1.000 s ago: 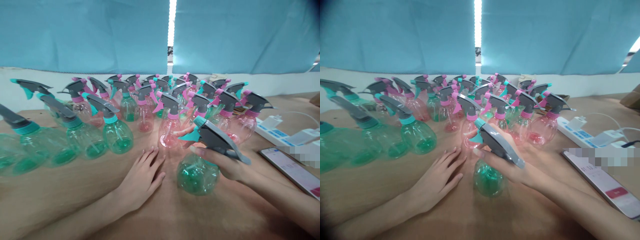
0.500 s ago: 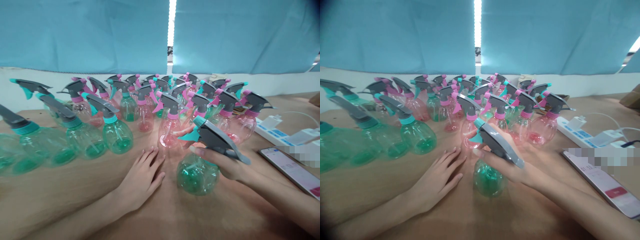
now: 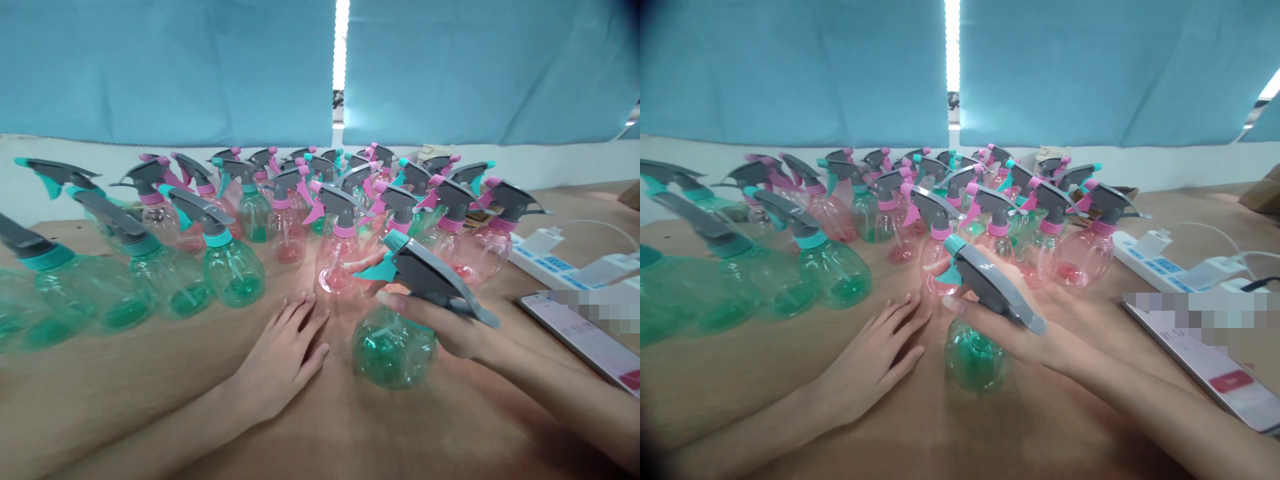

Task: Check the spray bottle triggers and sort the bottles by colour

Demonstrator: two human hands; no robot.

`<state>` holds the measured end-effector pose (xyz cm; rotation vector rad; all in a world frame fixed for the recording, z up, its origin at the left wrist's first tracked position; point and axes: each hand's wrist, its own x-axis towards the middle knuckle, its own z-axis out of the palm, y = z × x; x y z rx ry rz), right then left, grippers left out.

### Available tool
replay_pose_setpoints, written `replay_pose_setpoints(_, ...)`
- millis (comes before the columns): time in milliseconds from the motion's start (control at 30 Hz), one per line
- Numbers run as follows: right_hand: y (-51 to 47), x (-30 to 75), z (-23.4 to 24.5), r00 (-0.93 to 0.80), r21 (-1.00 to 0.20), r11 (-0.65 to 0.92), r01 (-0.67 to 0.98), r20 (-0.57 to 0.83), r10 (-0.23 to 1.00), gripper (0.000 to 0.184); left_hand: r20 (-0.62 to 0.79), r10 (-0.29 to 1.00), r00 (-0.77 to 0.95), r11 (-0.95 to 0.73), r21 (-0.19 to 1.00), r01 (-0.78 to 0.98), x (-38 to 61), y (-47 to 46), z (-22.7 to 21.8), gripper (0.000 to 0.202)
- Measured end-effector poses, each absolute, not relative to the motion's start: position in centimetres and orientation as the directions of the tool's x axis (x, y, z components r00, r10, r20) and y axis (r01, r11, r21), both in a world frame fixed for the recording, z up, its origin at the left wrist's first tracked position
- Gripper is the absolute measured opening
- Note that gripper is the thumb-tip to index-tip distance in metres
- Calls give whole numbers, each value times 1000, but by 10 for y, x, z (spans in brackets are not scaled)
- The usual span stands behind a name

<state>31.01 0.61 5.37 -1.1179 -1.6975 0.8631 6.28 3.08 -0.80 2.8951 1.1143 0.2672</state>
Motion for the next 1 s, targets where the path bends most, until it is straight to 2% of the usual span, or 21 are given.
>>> replay_pose_setpoints(267,8,306,57,-186,-915,280,289,233,954,20,148,672,726,-741,103,664,63,32,-8,45)
replay_pose_setpoints(600,9,307,56,-193,-923,215,319,159,968,20,161,674,721,-738,94,668,64,31,-7,44)
replay_pose_setpoints(700,9,307,57,-238,-924,200,326,125,963,27,161,681,714,-731,98,675,65,31,-7,44)
replay_pose_setpoints(767,9,306,60,-261,-915,239,326,156,953,29,157,685,712,-728,98,679,65,31,-7,43)
replay_pose_setpoints(900,9,304,67,-305,-865,404,297,315,899,30,143,692,708,-722,97,685,65,31,-6,43)
replay_pose_setpoints(1000,10,303,68,-300,-844,435,313,346,889,31,147,694,705,-719,102,687,65,31,-6,43)
